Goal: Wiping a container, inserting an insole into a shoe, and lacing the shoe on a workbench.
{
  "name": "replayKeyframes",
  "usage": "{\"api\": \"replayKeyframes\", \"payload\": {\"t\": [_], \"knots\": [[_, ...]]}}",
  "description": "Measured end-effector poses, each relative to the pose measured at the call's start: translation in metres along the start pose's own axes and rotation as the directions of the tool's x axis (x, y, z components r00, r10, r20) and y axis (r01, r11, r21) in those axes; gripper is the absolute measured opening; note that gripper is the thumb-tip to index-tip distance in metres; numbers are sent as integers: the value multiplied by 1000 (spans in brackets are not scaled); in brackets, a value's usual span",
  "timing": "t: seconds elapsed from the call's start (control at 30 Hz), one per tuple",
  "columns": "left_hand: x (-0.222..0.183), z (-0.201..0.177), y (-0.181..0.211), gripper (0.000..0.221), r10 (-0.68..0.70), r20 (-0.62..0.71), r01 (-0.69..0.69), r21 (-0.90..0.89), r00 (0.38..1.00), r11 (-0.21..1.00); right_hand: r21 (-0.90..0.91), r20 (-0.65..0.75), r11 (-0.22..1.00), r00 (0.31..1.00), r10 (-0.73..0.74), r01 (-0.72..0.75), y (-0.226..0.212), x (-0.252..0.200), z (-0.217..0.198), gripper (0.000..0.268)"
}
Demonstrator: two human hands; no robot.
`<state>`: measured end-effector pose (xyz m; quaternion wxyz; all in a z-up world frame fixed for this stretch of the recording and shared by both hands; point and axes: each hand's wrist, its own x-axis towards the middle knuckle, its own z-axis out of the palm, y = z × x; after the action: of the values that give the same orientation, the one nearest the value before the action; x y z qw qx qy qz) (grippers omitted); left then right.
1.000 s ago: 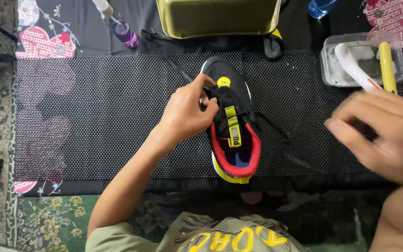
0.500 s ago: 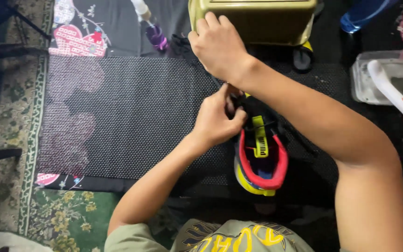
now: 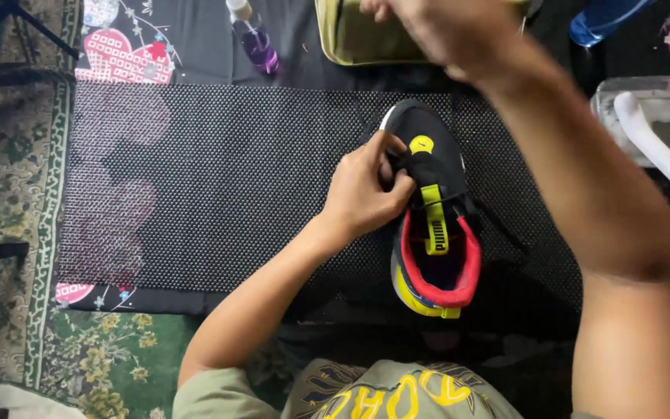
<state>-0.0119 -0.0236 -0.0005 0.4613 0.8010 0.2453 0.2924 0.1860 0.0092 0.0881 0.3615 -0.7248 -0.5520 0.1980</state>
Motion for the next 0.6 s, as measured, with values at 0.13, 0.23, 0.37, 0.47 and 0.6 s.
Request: {"api": "replayKeyframes", "payload": {"t": [0.13,0.23,0.37,0.47,0.6], "knots": [[0,7,-15,29,-31,-22,31,-8,999,999,211,111,962,982,152,-173,0,-46,-61,25],[1,8,-17,30,-34,0,34,17,999,999,310,152,949,988,13,-61,12,-75,-96,31],[7,-11,22,24,-64,167,52,72,984,996,403,165,914,979,-115,40,6,-114,-123,40],[10,-18,37,36,-53,268,-6,217,962,976,520,104,854,992,-75,10,-21,-136,-119,17],[9,-23,61,27,-18,196,-61,390,980,919,535,14,845,999,-31,18,-42,-152,-111,17]]}}
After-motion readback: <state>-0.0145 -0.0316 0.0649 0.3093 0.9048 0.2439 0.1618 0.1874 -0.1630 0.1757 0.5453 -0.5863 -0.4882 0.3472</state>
